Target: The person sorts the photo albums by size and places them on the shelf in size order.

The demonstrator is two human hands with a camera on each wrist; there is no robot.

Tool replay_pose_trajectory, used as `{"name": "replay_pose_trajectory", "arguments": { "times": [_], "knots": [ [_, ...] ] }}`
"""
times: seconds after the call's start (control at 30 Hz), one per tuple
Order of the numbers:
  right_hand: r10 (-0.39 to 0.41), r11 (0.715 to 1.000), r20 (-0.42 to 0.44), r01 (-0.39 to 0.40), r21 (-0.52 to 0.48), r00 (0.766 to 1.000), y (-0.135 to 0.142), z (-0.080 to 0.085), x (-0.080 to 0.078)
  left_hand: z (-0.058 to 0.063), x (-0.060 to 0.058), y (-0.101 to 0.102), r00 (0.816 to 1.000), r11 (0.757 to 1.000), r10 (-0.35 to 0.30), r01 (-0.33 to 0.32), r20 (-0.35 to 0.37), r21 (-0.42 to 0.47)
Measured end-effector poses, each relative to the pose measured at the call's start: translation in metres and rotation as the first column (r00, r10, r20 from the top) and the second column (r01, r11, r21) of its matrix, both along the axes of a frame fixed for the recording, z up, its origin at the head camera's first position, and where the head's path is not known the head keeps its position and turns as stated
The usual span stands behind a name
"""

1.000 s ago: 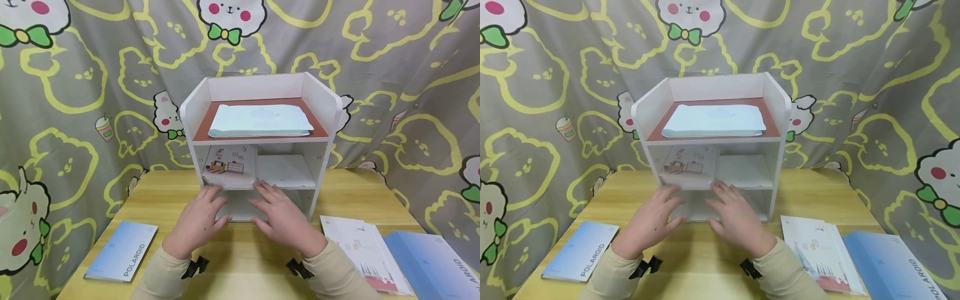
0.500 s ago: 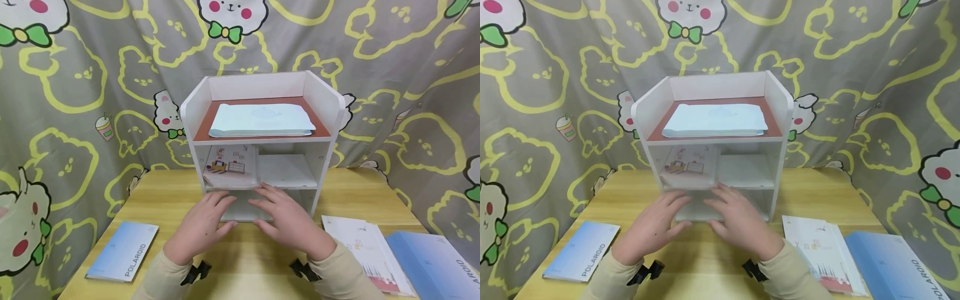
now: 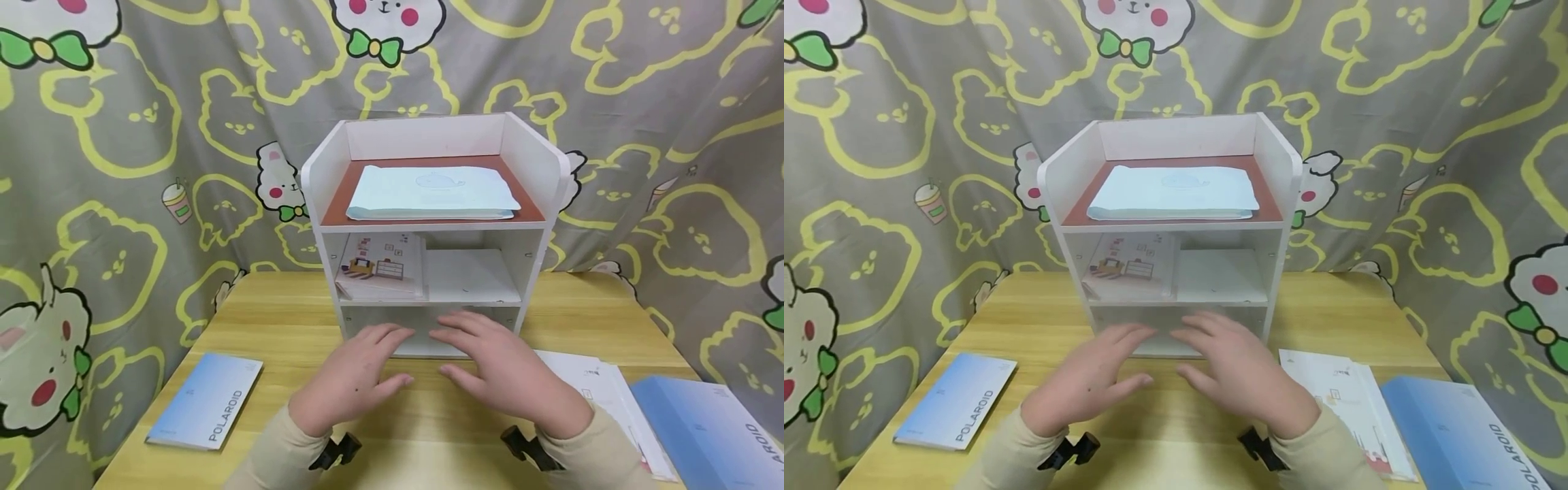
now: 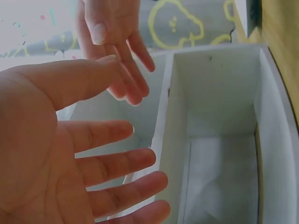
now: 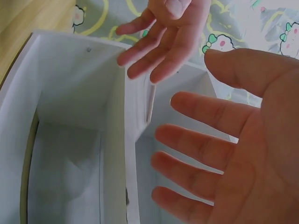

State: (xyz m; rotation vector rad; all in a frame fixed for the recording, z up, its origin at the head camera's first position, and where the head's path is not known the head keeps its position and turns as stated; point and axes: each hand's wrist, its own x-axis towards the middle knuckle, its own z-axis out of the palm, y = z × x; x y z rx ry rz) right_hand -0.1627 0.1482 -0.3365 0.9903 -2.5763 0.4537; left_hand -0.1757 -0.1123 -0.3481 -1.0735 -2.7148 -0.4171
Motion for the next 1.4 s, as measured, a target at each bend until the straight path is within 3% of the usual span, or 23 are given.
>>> {"name": "replay_pose_trajectory", "arguments": {
  "times": [0.3,0.47,0.63,1.03,1.23,1.4],
  "knots": [
    [-0.072,0.997,0.075,0.073,-0.006,0.995,0.027,-0.007,0.006,-0.006,0.003,0.013,0.989,0.996,-0.078,0.071,0.128,0.055],
    [-0.139,0.990,0.133,0.139,0.004,0.981,0.055,-0.014,0.009,-0.008,-0.001,0.024,0.970,0.987,-0.150,0.136,0.193,0.086],
    [-0.187,0.982,0.193,0.190,0.006,0.963,0.083,-0.024,0.014,-0.011,-0.002,0.034,0.958,0.983,-0.182,0.171,0.222,0.069],
    [-0.270,0.954,0.320,0.297,-0.038,0.908,0.132,-0.049,0.020,-0.032,-0.007,0.067,0.924,0.977,-0.211,0.190,0.319,0.095],
    [-0.327,0.937,0.289,0.349,-0.026,0.900,0.151,-0.056,0.024,-0.044,-0.012,0.087,0.889,0.979,-0.204,0.173,0.410,0.111],
    [-0.370,0.920,0.336,0.393,-0.001,0.866,0.166,-0.062,0.024,-0.050,-0.017,0.099,0.875,0.981,-0.188,0.148,0.446,0.124]
  ]
}}
